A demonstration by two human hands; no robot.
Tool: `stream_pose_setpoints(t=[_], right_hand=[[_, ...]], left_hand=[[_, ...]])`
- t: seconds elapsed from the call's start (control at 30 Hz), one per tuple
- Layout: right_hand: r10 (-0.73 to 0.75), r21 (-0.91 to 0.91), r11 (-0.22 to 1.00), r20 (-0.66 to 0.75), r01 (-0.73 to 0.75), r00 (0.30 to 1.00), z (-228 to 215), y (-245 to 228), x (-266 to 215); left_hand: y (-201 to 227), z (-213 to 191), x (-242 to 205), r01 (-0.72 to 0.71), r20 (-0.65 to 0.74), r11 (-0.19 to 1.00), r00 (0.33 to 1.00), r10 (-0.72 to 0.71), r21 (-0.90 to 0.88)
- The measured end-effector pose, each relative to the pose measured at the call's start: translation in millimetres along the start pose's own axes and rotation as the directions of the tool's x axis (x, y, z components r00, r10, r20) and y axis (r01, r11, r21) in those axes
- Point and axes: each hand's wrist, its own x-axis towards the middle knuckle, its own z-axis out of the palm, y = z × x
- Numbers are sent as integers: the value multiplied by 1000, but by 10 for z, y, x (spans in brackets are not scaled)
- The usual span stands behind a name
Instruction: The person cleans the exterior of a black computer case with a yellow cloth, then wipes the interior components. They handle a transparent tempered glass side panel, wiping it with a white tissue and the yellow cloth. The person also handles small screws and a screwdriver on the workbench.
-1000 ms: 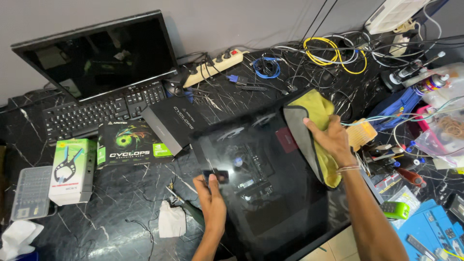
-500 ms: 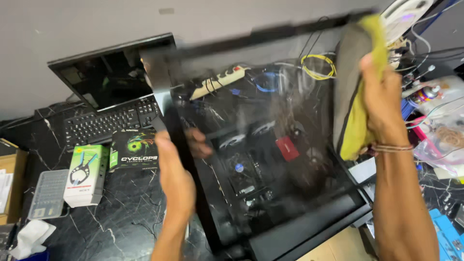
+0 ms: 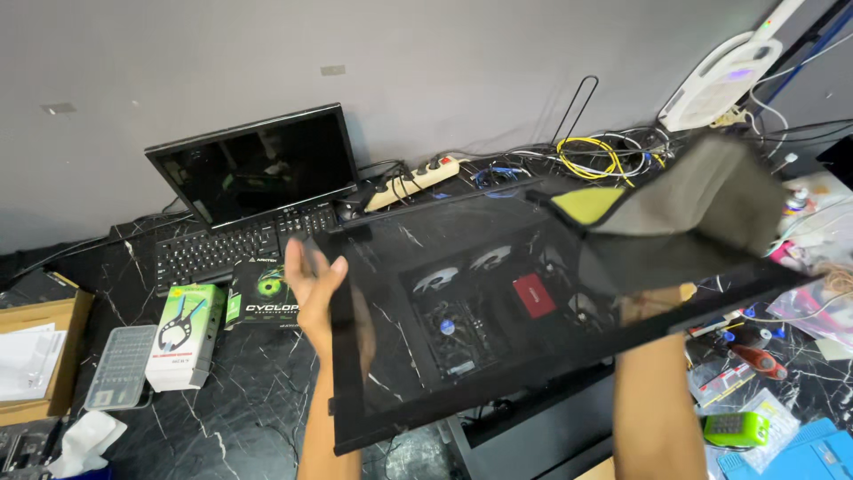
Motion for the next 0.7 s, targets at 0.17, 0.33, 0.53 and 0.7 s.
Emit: stream_pose_setpoints(t=[0.17, 0.33, 0.53, 0.7], right_hand=[[107, 50, 994, -469, -95, 877, 154, 213, -498], [214, 169, 971, -927, -167, 309, 174, 507, -1237], [185, 266, 954, -884, -137, -430, 10, 670, -1401], [180, -203, 848, -758, 490, -627, -57, 672, -1578]], left_hand=[[-49, -293, 28, 305, 6, 928, 950, -311, -214], [-281, -638, 60, 383, 238, 828, 921, -308, -410], [-670, -1031, -7, 414, 355, 770, 898, -259, -485], [-661, -1126, -152, 445, 621, 785, 777, -100, -430]])
